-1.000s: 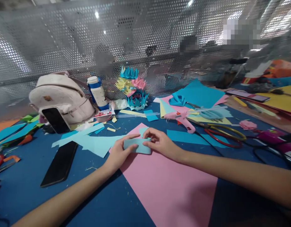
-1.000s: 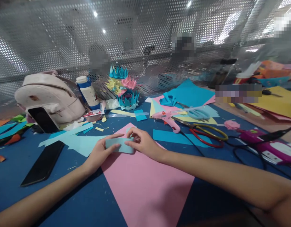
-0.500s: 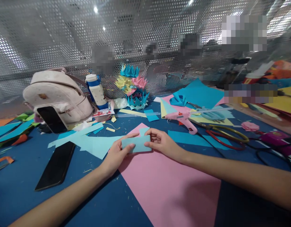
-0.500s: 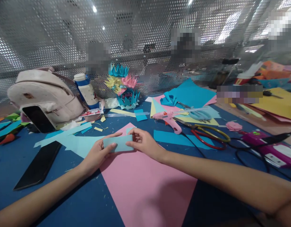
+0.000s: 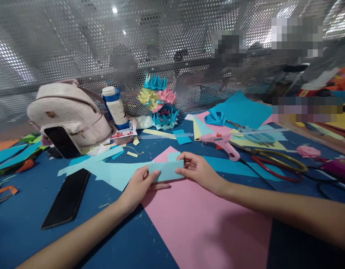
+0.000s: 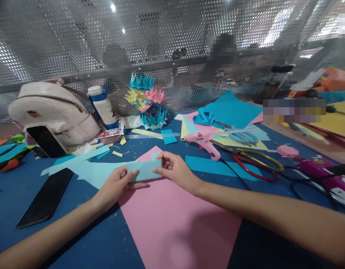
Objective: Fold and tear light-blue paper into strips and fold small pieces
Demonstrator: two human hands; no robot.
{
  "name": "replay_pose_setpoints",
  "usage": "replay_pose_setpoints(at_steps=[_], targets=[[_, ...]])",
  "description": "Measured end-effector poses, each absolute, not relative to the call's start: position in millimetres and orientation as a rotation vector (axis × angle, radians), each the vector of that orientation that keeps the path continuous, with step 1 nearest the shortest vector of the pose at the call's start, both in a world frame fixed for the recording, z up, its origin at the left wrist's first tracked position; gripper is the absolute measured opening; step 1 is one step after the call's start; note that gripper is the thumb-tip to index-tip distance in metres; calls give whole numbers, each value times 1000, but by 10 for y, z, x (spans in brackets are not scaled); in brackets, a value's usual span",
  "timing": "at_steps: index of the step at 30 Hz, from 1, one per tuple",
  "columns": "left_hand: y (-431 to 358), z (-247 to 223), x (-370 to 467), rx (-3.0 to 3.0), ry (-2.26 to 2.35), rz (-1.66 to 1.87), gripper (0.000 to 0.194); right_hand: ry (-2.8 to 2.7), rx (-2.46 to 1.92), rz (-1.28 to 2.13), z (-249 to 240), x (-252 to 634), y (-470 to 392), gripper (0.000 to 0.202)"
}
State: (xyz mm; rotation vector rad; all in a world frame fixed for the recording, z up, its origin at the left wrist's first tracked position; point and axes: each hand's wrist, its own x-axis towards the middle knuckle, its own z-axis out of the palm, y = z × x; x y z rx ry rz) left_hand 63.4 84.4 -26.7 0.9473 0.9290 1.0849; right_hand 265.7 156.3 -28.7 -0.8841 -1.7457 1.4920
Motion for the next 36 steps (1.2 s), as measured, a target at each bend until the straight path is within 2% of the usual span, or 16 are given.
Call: replay_pose_setpoints(at_steps=[9,18,36], targets=[[863,-237,569,933,941,957,44,-1648,-923,1596,-257,2669,1561,41],[861,-241,562,984,910,952,42,-1682,-875,1601,-267,2676,1562,34],[876,-221,575,1001,946,938,40,-1667,-962,1539,-269,2670,1578,37]])
